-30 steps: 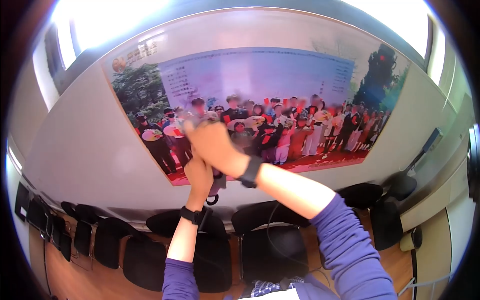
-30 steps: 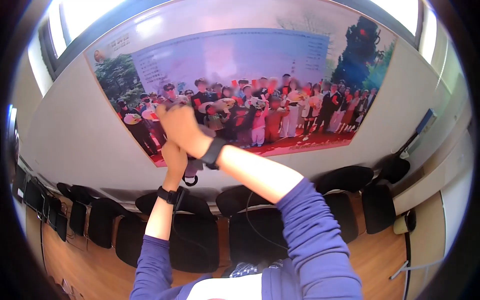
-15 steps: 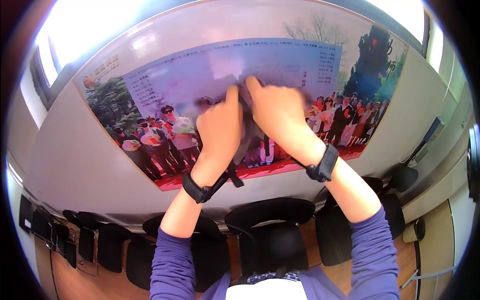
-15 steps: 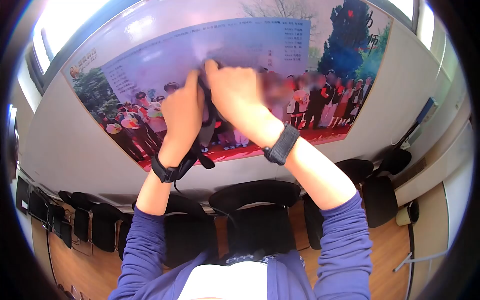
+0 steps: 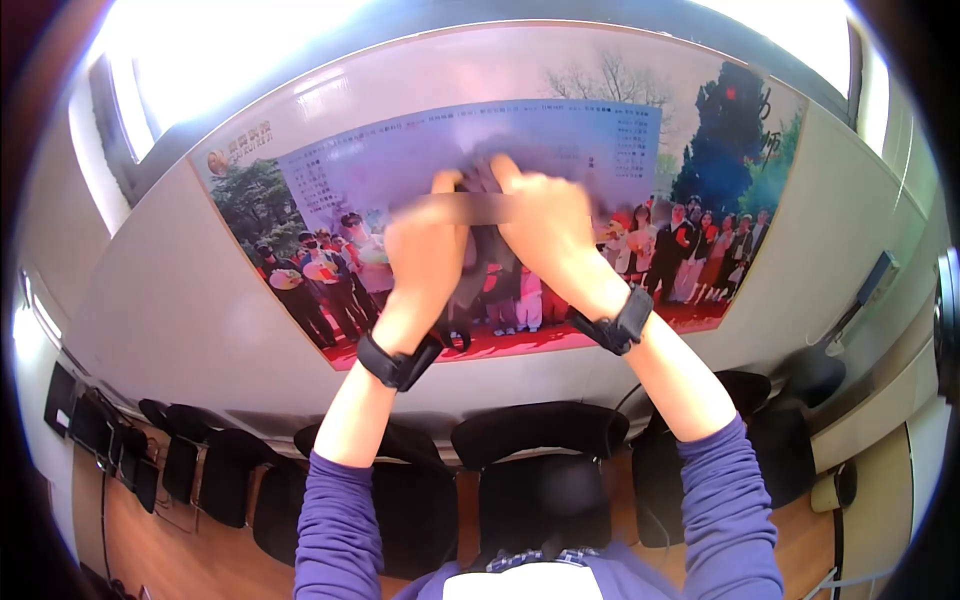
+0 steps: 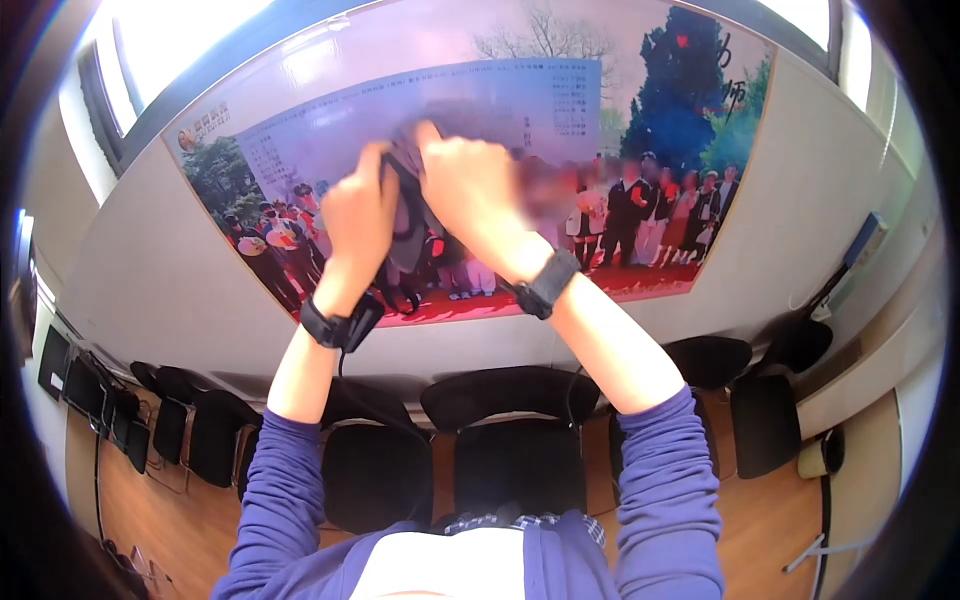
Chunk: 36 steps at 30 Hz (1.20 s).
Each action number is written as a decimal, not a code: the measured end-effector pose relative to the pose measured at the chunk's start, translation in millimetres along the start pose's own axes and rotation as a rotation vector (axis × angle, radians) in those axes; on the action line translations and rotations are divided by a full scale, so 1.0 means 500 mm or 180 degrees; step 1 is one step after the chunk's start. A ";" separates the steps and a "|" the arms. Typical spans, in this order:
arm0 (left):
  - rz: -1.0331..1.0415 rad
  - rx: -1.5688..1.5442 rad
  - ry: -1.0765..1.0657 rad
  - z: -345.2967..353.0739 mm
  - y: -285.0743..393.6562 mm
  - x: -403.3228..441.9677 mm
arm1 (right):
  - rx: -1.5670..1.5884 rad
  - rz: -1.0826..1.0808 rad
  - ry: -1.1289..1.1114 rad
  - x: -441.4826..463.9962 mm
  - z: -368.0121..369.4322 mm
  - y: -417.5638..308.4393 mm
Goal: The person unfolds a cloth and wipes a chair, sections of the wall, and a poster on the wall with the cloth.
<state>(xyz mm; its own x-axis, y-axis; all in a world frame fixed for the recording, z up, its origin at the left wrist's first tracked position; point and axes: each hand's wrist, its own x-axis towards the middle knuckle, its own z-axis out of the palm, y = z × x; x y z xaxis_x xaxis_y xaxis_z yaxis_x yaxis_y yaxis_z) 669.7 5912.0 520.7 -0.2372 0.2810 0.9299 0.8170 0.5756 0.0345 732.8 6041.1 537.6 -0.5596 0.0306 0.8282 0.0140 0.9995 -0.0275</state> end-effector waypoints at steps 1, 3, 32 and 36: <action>-0.0077 0.0140 -0.0077 -0.002 -0.003 0.024 | 0.0083 0.0026 0.0043 0.023 -0.019 -0.009; -0.0192 0.0365 -0.0228 0.002 -0.005 0.041 | 0.0036 -0.0024 -0.0008 0.043 -0.014 -0.019; -0.0428 -0.0268 -0.0081 -0.025 0.018 -0.074 | 0.0180 0.0170 -0.0352 0.042 -0.003 -0.020; -0.0453 -0.0371 -0.0496 0.034 0.005 -0.101 | 0.0159 0.0315 -0.0486 0.047 0.009 -0.035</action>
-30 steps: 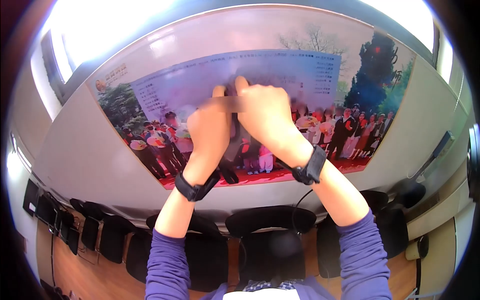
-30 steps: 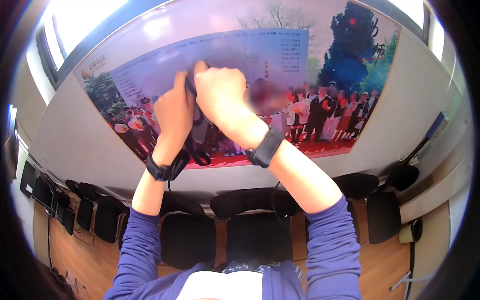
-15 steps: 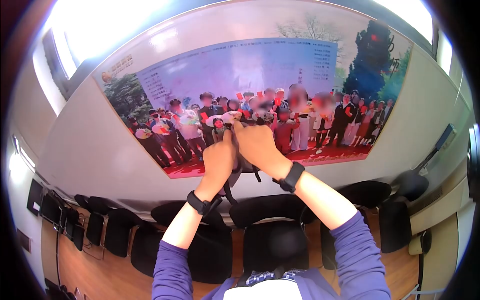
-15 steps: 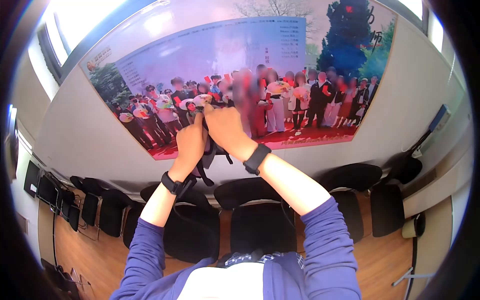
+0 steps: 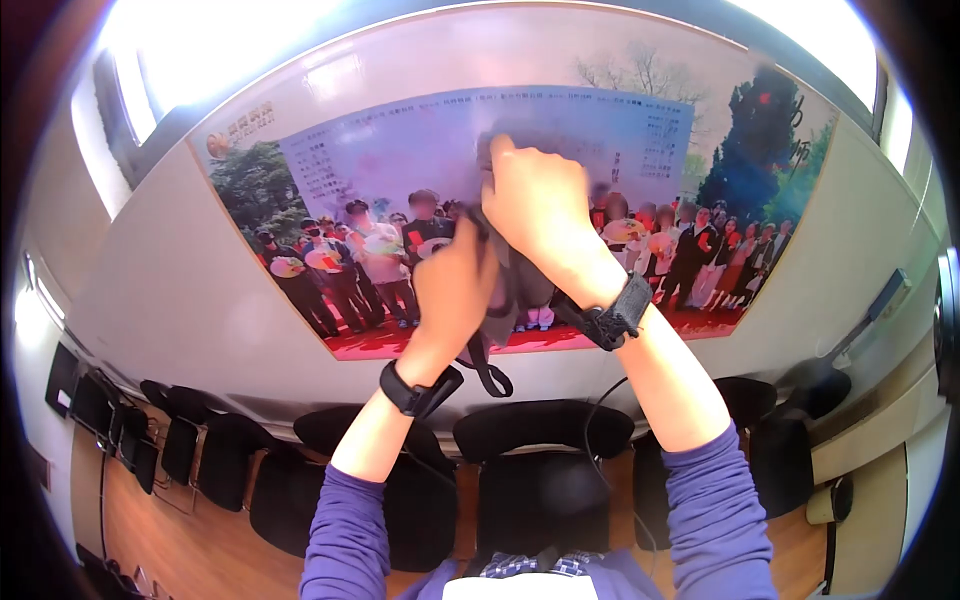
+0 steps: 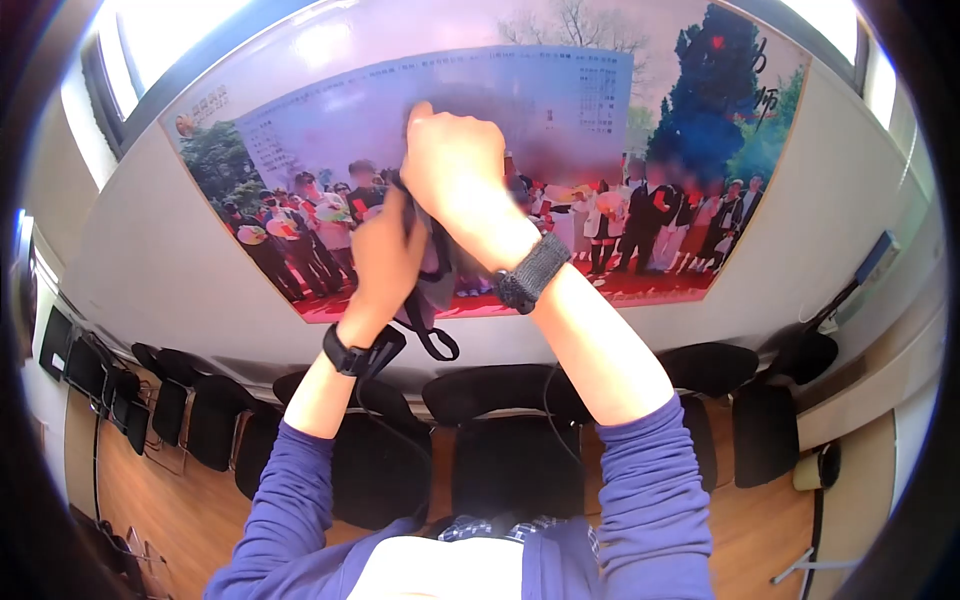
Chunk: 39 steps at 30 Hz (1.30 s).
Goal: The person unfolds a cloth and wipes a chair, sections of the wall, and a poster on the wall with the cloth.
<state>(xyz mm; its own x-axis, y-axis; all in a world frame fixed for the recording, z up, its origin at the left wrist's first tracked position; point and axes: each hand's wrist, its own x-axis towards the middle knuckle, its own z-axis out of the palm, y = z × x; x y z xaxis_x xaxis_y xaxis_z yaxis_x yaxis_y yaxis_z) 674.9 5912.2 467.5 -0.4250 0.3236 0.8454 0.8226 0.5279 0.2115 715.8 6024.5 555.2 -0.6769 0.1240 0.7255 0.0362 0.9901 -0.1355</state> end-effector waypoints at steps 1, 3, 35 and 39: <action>0.0101 0.0185 -0.0108 0.030 -0.012 -0.020 | 0.0106 -0.0110 0.0020 -0.008 0.016 0.006; 0.0220 -0.0301 -0.0351 0.067 -0.023 -0.057 | 0.0093 -0.0068 -0.0045 -0.024 0.046 0.000; 0.1176 0.1679 -0.0021 -0.085 -0.002 -0.032 | 0.0803 -0.0176 0.0534 -0.225 0.136 0.060; 0.1076 0.1800 -0.0004 -0.034 0.008 0.009 | 0.0487 -0.0042 0.0565 -0.202 0.094 0.089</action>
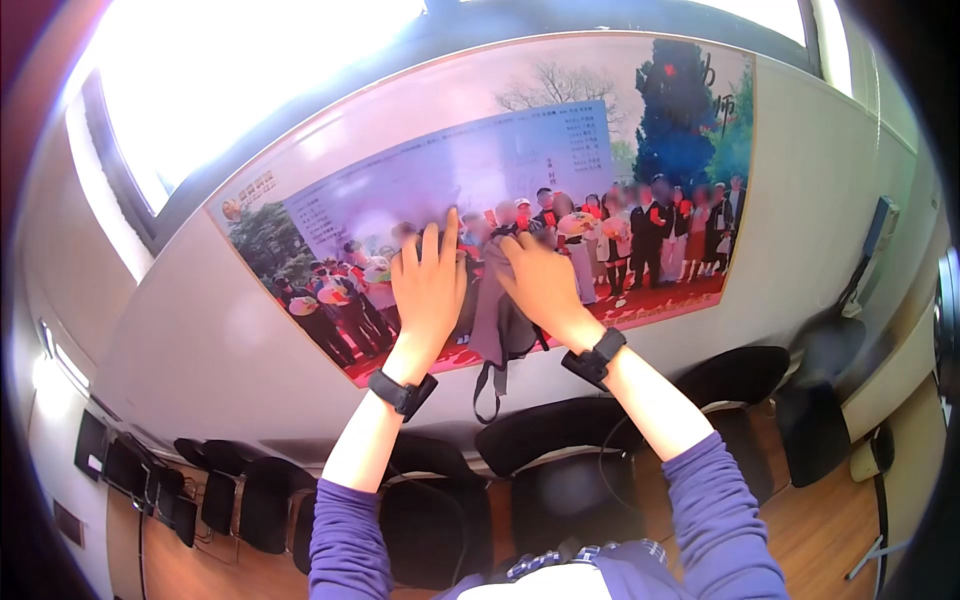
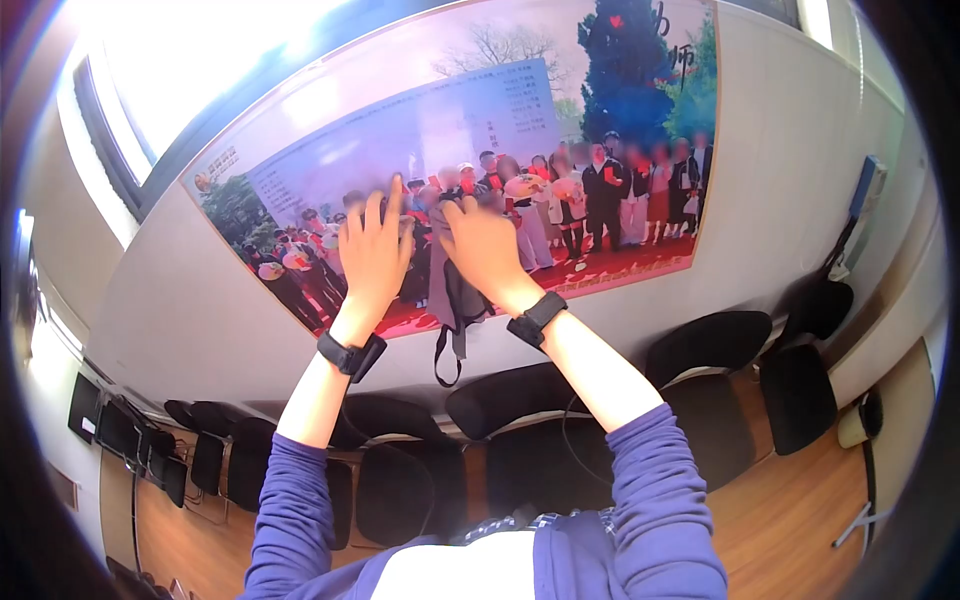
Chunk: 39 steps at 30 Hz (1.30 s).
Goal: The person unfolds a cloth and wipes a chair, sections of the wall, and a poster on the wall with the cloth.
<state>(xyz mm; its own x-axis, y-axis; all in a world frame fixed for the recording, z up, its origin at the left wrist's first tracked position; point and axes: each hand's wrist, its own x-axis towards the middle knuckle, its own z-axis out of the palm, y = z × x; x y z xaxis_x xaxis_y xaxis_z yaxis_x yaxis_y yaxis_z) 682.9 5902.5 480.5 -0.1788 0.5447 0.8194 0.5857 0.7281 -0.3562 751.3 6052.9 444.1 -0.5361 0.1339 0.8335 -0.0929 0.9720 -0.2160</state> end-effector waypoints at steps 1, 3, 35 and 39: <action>-0.0041 0.0049 -0.0048 0.007 0.005 0.007 | 0.0001 -0.0018 -0.0010 -0.002 0.000 0.009; -0.0104 0.0094 -0.0107 0.015 0.011 0.013 | -0.0001 -0.0077 -0.0033 0.001 0.005 0.022; -0.0136 0.0127 -0.0354 0.031 0.004 0.017 | -0.0210 -0.0061 -0.0322 0.005 0.009 0.025; -0.0167 0.0092 -0.0180 0.042 0.009 0.014 | -0.0333 -0.0138 -0.0285 0.006 0.017 0.026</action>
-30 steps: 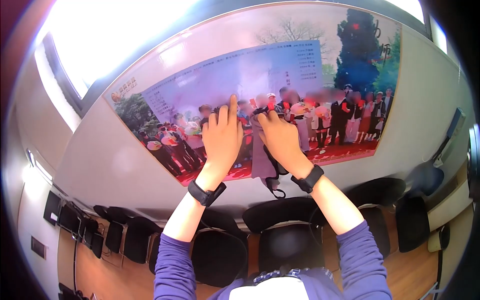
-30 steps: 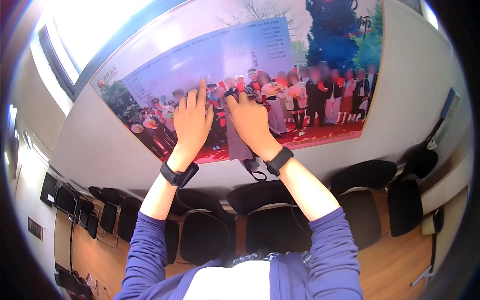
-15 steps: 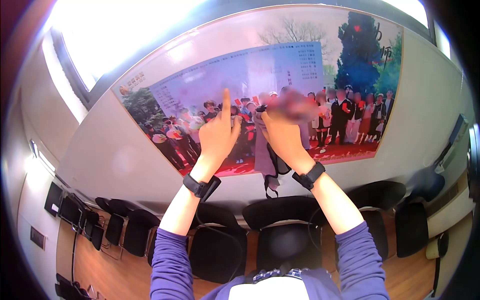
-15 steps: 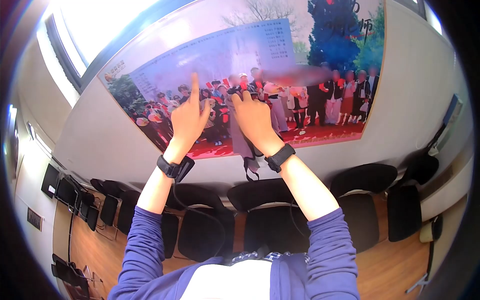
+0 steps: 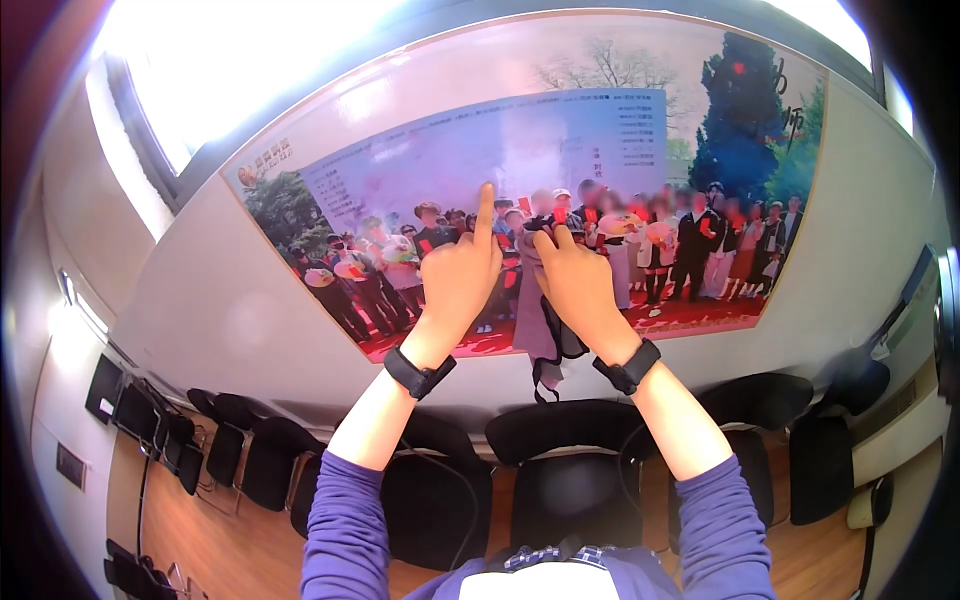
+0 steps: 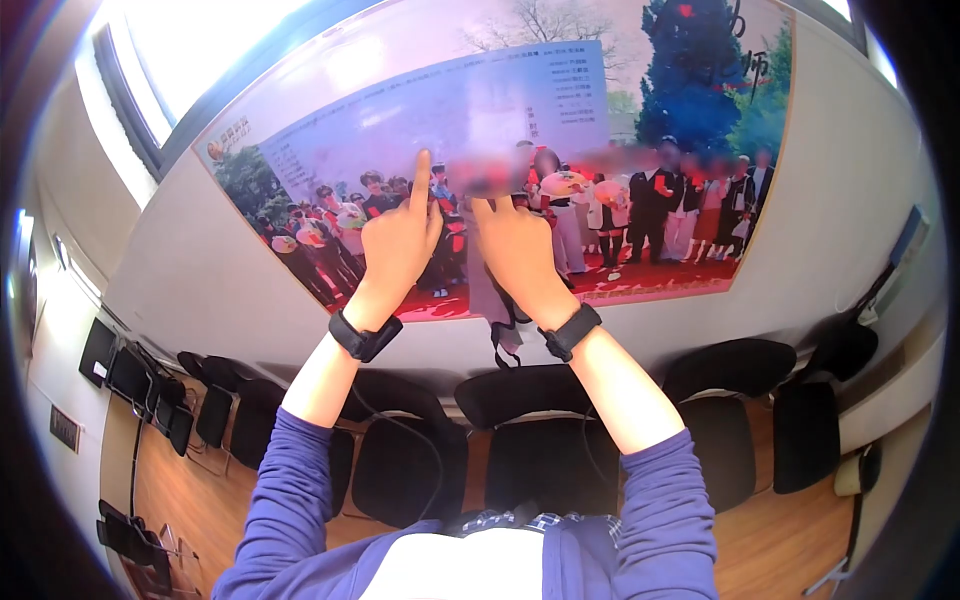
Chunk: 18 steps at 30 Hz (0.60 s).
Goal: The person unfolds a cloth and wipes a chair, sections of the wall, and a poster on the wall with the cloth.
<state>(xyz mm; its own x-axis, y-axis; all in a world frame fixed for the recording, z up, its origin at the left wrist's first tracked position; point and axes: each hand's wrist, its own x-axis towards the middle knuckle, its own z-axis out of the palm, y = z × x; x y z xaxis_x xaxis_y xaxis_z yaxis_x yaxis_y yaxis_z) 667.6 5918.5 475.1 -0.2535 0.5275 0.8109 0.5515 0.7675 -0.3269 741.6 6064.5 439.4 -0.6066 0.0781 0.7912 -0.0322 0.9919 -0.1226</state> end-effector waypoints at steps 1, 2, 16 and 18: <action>-0.0012 -0.0007 0.0015 0.003 0.000 0.000 | 0.0004 -0.0007 -0.0004 0.001 -0.002 0.000; -0.0025 -0.0017 0.0034 0.005 0.002 0.000 | 0.0002 -0.0009 -0.0021 0.002 -0.005 -0.001; -0.0149 -0.0269 0.0287 0.028 0.008 0.015 | 0.0018 -0.0225 0.0168 0.002 0.001 0.005; -0.0215 -0.0345 0.0221 0.025 0.011 0.018 | 0.0059 -0.0172 0.0007 0.002 -0.003 0.005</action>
<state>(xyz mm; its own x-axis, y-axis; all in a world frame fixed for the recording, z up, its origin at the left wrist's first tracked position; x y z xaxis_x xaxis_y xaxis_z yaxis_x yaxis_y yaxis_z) 658.2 5932.3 474.5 -0.2393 0.4466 0.8622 0.6185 0.7546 -0.2192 742.1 6067.0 440.6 -0.6018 0.0248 0.7983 -0.0794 0.9927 -0.0908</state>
